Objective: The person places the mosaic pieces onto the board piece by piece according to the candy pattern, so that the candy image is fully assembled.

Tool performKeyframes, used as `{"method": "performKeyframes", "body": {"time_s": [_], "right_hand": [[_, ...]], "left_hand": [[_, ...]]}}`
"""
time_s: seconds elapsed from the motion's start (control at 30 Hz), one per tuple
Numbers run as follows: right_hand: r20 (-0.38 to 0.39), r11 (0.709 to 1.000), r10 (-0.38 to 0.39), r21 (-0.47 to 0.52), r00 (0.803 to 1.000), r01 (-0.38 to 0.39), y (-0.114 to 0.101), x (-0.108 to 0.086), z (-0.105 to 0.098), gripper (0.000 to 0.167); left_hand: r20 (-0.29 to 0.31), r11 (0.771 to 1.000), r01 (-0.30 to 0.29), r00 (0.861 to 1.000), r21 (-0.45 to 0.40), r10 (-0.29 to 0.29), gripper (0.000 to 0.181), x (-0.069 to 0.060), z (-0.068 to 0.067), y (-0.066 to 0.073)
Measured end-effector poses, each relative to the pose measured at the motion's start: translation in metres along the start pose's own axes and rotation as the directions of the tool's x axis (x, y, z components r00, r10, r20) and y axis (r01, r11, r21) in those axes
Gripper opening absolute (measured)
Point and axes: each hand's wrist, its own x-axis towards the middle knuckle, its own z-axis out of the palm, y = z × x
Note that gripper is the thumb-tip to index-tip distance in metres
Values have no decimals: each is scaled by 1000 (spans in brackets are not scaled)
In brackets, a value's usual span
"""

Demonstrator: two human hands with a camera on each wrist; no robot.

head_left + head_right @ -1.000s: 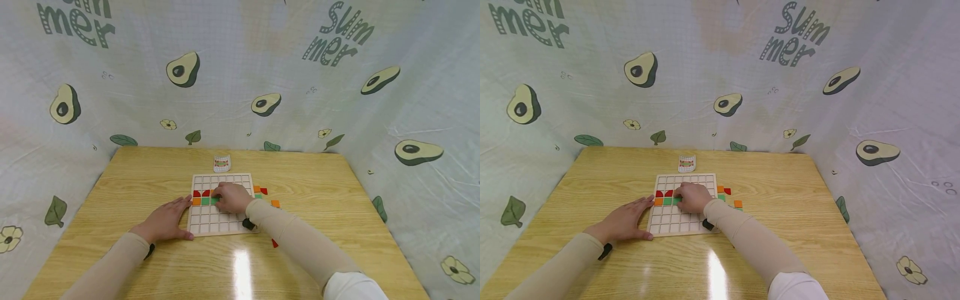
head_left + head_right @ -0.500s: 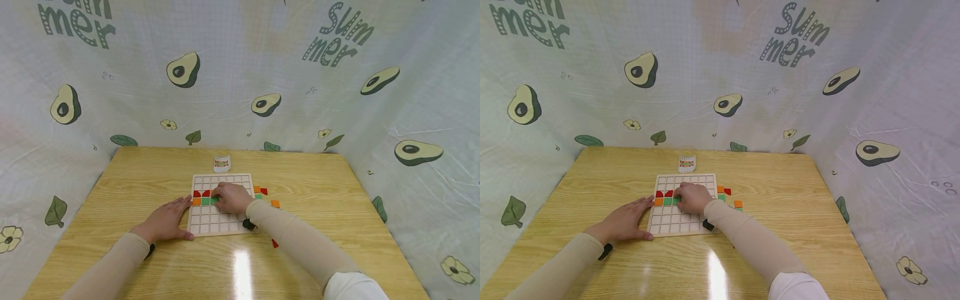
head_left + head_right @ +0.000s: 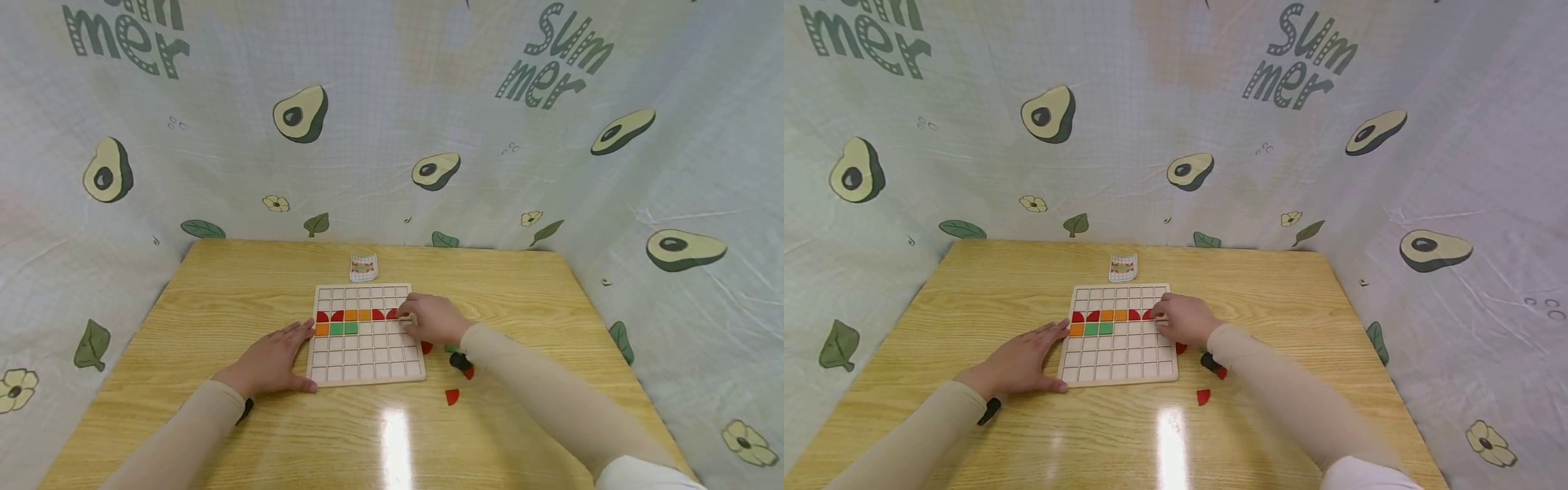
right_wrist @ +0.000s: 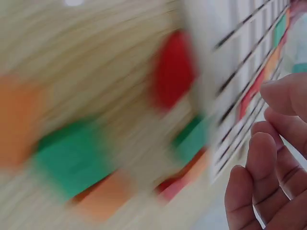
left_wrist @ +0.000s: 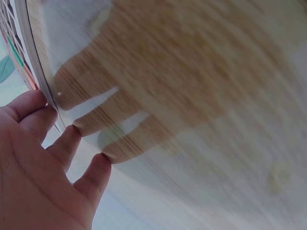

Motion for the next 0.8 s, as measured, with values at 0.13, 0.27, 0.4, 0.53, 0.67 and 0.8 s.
{"method": "performKeyframes", "body": {"time_s": [0.13,0.27,0.4,0.53,0.67,0.8], "right_hand": [[-13,999,37,-2,999,-37,22,-31,-5,25],[-27,998,66,-10,997,-67,40,-55,-2,25],[-36,996,87,14,996,-86,47,-74,-1,25],[-35,992,115,50,993,-114,48,-88,0,21],[-27,991,118,63,993,-116,49,-97,2,18],[-23,992,113,58,993,-112,51,-99,5,19]], "left_hand": [[3,1000,2,1000,-6,-2,112,0,-1,1],[1,1000,3,1000,-5,-3,112,0,-1,1],[2,1000,6,1000,-13,-6,112,-1,-1,2],[0,1000,4,1000,-25,-4,111,-1,-1,3],[-3,1000,2,1000,-23,-2,111,-1,-2,3],[4,1000,5,1000,-17,-5,112,-1,-2,2]]}}
